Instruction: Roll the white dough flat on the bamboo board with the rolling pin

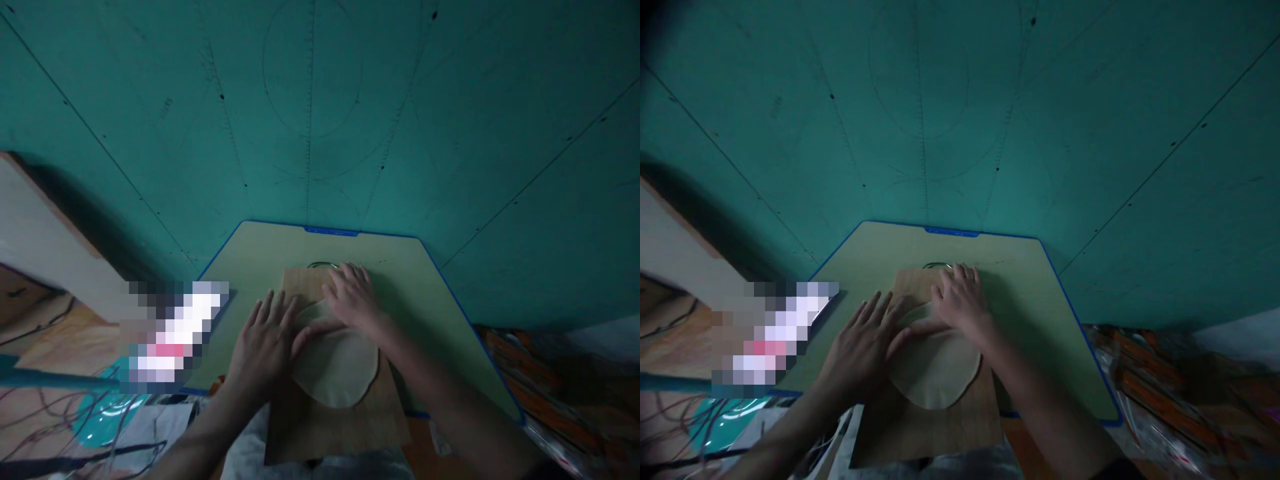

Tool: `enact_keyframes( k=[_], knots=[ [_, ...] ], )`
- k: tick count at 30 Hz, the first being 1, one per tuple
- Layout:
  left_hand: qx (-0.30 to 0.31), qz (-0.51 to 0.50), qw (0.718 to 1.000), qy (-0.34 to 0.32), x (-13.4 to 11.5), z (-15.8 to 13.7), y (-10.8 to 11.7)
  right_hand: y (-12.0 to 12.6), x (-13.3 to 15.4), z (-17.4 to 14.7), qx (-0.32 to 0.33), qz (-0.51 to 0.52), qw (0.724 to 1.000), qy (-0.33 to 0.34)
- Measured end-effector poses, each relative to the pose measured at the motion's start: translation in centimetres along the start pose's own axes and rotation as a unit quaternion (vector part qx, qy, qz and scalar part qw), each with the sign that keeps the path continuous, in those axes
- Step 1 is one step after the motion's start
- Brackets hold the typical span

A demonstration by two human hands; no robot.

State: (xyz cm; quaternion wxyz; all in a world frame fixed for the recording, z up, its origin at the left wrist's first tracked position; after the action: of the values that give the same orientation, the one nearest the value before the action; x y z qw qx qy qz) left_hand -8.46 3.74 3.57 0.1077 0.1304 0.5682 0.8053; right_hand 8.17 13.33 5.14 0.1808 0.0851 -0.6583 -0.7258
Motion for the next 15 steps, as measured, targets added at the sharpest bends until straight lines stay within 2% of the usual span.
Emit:
enact_keyframes(
  k=[4, 8, 12, 15],
  knots=[
    [0.092, -0.005, 0.994, 0.06, 2.3, 3.9, -1.1, 0.6, 0.1, 3.5, -0.027, -0.006, 1.0, -0.007],
    [0.161, -0.013, 0.98, 0.115, 3.6, 6.1, -2.0, 1.3, 0.4, 4.3, -0.065, -0.017, 0.998, 0.015],
    [0.15, -0.014, 0.979, 0.14, 3.4, 6.5, -1.8, 1.4, 0.7, 1.7, -0.077, -0.031, 0.997, -0.007],
    [0.135, -0.015, 0.979, 0.151, 2.3, 4.9, -1.0, 0.4, 0.6, -1.7, -0.076, -0.033, 0.997, 0.007]
  ],
)
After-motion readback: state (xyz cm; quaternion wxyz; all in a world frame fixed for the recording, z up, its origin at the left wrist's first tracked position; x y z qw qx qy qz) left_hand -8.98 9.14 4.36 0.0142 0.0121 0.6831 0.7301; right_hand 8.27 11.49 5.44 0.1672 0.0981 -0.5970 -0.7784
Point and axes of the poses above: each hand's wrist, its own z-axis towards the middle knuckle, its own y-axis out of the back of the hand, x = y × z, the point moved 3 cm from there along z, towards the middle knuckle, and after that the axes turned 6 degrees about x, right-handed, at the moved point
